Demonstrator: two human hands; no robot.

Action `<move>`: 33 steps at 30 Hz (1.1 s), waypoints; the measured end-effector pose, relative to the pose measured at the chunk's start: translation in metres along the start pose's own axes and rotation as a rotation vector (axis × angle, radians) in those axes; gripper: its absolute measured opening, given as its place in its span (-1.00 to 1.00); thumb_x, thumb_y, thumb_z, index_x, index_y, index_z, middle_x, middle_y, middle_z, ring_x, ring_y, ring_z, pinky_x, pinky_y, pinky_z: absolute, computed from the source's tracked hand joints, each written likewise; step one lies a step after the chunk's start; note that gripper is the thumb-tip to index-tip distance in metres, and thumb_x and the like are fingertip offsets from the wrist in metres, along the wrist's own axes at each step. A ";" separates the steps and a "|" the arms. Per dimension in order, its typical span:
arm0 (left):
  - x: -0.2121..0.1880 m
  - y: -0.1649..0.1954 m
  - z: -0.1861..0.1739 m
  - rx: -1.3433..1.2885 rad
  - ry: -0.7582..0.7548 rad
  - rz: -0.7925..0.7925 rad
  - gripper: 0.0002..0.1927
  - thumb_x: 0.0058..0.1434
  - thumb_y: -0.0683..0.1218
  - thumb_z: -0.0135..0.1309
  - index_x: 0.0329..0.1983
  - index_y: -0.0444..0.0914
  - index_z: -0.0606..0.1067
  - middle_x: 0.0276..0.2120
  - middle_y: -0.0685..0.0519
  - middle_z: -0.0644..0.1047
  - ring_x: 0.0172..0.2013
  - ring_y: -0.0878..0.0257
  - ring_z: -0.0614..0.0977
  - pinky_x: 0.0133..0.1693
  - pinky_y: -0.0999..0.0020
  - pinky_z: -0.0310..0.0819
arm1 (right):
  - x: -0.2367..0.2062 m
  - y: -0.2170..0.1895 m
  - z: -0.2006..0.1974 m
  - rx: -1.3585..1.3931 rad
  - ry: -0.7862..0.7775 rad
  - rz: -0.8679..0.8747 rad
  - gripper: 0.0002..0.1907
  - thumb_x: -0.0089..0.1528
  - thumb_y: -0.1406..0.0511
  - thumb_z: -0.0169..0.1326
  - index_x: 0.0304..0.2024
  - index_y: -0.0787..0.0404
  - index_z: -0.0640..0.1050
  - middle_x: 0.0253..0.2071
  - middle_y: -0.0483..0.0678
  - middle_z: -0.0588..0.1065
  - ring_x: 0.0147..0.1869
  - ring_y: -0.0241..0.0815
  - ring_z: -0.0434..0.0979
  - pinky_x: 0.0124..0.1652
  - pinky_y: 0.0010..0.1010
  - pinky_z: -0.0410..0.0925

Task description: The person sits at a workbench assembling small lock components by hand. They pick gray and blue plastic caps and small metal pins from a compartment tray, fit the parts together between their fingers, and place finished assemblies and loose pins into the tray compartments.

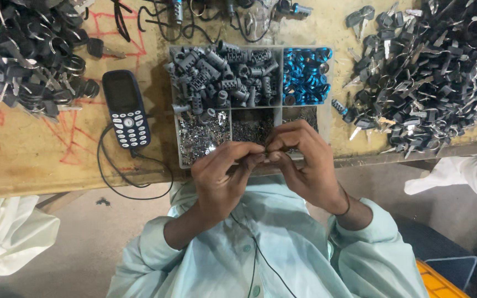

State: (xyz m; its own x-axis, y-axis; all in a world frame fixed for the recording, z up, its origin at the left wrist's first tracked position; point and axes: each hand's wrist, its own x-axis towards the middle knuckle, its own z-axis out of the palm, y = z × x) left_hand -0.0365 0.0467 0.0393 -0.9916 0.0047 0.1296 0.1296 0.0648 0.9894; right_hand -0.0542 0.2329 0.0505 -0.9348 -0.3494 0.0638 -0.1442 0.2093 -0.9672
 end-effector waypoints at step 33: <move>0.000 -0.012 -0.006 -0.635 -0.368 -0.523 -0.78 0.41 -0.15 0.11 -0.02 -0.43 0.52 -0.23 -0.01 0.61 -0.25 0.33 0.66 -0.16 0.41 0.67 | -0.018 -0.026 -0.014 -0.132 -0.005 0.175 -0.88 0.22 0.43 0.22 -0.21 0.34 0.56 -0.19 -0.04 0.52 -0.24 -0.36 0.61 -0.29 -0.57 0.52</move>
State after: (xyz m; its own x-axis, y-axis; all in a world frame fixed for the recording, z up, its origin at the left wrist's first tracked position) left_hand -0.0377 0.0398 0.0273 -0.8487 0.4557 -0.2685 -0.4692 -0.4144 0.7798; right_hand -0.0378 0.2466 0.0783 -0.9478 -0.3013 -0.1041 -0.0210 0.3848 -0.9227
